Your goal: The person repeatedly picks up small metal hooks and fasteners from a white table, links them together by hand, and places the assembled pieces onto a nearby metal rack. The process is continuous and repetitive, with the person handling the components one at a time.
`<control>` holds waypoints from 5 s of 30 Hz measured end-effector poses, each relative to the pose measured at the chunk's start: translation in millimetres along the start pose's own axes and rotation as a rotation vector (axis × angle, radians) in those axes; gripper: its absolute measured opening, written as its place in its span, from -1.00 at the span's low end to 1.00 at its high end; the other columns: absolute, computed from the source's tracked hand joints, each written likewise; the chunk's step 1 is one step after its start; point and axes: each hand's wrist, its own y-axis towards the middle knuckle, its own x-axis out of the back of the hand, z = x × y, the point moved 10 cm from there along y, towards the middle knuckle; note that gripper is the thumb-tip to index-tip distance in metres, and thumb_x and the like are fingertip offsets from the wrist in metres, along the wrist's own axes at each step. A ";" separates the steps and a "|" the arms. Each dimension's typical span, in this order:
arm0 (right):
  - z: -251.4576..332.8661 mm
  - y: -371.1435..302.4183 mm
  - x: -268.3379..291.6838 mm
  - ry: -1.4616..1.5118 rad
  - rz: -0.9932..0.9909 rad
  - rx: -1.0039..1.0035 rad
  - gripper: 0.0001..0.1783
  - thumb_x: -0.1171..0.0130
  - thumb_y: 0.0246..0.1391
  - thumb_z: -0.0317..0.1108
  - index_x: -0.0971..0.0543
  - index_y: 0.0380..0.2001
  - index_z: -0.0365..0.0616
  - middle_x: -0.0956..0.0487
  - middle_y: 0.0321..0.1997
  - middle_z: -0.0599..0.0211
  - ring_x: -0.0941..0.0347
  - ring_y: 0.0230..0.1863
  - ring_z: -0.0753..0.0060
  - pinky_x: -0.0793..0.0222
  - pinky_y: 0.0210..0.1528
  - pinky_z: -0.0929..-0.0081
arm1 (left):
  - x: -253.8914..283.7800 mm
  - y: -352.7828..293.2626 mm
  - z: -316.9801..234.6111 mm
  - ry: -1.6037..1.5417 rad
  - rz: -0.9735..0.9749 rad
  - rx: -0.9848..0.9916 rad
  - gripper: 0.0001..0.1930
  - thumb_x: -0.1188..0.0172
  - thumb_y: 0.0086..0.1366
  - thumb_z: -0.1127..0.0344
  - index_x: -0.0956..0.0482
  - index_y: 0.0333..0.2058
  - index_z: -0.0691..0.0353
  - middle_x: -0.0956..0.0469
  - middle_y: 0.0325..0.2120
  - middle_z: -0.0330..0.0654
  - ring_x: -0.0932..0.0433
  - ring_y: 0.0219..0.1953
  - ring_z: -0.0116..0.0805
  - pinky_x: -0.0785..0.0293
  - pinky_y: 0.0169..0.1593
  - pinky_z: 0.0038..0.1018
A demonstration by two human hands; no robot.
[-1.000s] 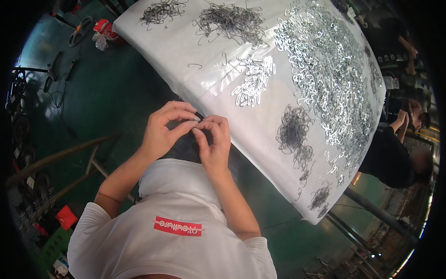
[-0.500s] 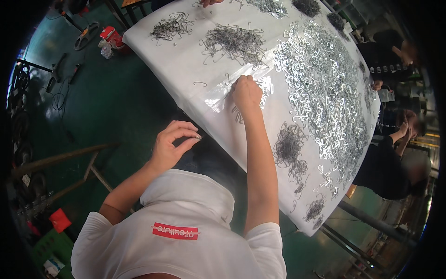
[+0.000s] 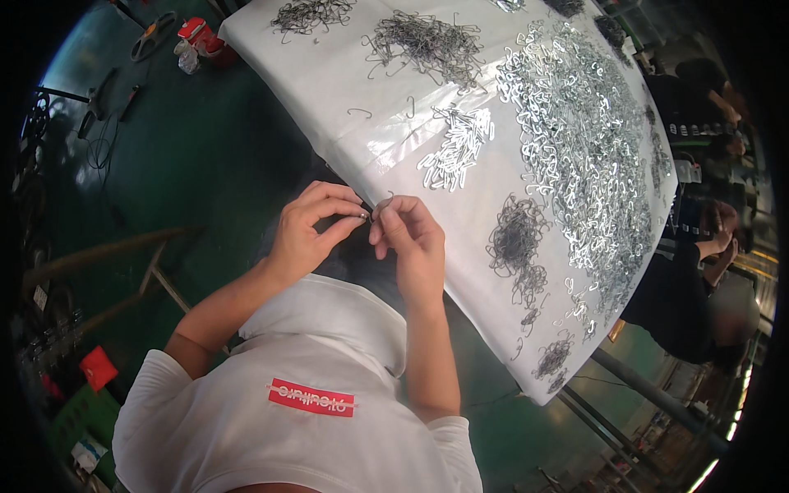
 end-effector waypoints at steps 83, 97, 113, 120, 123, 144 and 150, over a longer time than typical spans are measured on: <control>52.1 58.7 56.9 -0.896 -0.221 0.582 -0.93 -0.16 0.11 -0.49 -0.54 -0.31 -0.24 -0.51 -0.38 0.26 -0.44 -0.48 0.41 -0.35 -0.41 0.48 | -7.4 14.5 5.7 -0.125 0.110 0.082 -0.85 -0.34 0.03 0.55 -0.64 -0.36 0.27 -0.59 -0.34 -0.17 -0.56 -0.25 -0.28 -0.47 -0.18 -0.45; 63.5 200.9 46.9 -1.794 0.126 0.572 -0.92 -0.18 -0.08 -0.42 -0.61 -0.44 -0.02 -0.53 -0.32 0.38 -0.52 -0.21 0.24 -0.46 -0.21 0.26 | -8.2 5.5 3.4 -0.191 0.086 0.065 -0.86 -0.31 0.05 0.59 -0.64 -0.37 0.27 -0.64 -0.41 -0.20 -0.57 -0.28 -0.33 -0.48 -0.18 -0.47; 57.3 163.0 39.3 -1.773 -0.226 0.841 -0.89 -0.17 0.00 -0.40 -0.50 -0.38 -0.18 -0.52 -0.35 0.25 -0.49 -0.22 0.18 -0.40 -0.17 0.27 | -8.3 -9.3 -6.1 -0.158 0.022 -0.002 -0.88 -0.32 0.08 0.51 -0.66 -0.35 0.23 -0.63 -0.42 -0.23 -0.56 -0.32 -0.39 -0.49 -0.33 -0.52; 45.1 158.0 80.5 -1.304 -0.257 0.422 -0.82 -0.08 0.17 -0.31 -0.47 -0.26 -0.19 -0.57 -0.30 0.11 -0.51 -0.24 -0.02 -0.40 -0.23 0.16 | -19.0 -11.2 3.8 -0.171 0.054 0.060 -0.85 -0.33 0.05 0.55 -0.66 -0.35 0.26 -0.65 -0.40 -0.21 -0.59 -0.31 -0.36 -0.51 -0.22 -0.50; 43.0 144.6 60.0 -1.503 -0.210 0.626 -0.84 -0.06 0.19 -0.31 -0.48 -0.27 -0.18 -0.57 -0.28 0.12 -0.52 -0.23 -0.02 -0.41 -0.25 0.17 | -21.8 -9.9 1.7 -0.145 0.060 0.028 -0.85 -0.33 0.05 0.55 -0.66 -0.35 0.26 -0.65 -0.41 -0.21 -0.59 -0.30 -0.36 -0.51 -0.22 -0.51; -5.7 -12.4 23.6 0.043 -0.081 0.011 -0.82 -0.13 0.17 -0.41 -0.53 -0.18 -0.25 -0.47 -0.25 0.48 -0.30 -0.35 0.69 -0.17 -0.35 0.70 | -19.7 -9.9 0.1 -0.146 0.035 0.033 -0.79 -0.30 0.02 0.62 -0.64 -0.32 0.26 -0.64 -0.40 -0.20 -0.57 -0.29 -0.31 -0.49 -0.20 -0.46; -4.1 -23.5 18.6 -0.036 -0.147 0.122 -0.93 -0.12 0.19 -0.45 -0.46 -0.30 -0.19 -0.38 -0.17 0.48 -0.27 -0.15 0.65 -0.18 -0.02 0.66 | -16.6 -5.1 -5.1 -0.112 -0.004 -0.030 -0.78 -0.31 0.01 0.63 -0.65 -0.32 0.26 -0.63 -0.40 -0.18 -0.57 -0.29 -0.30 -0.49 -0.22 -0.46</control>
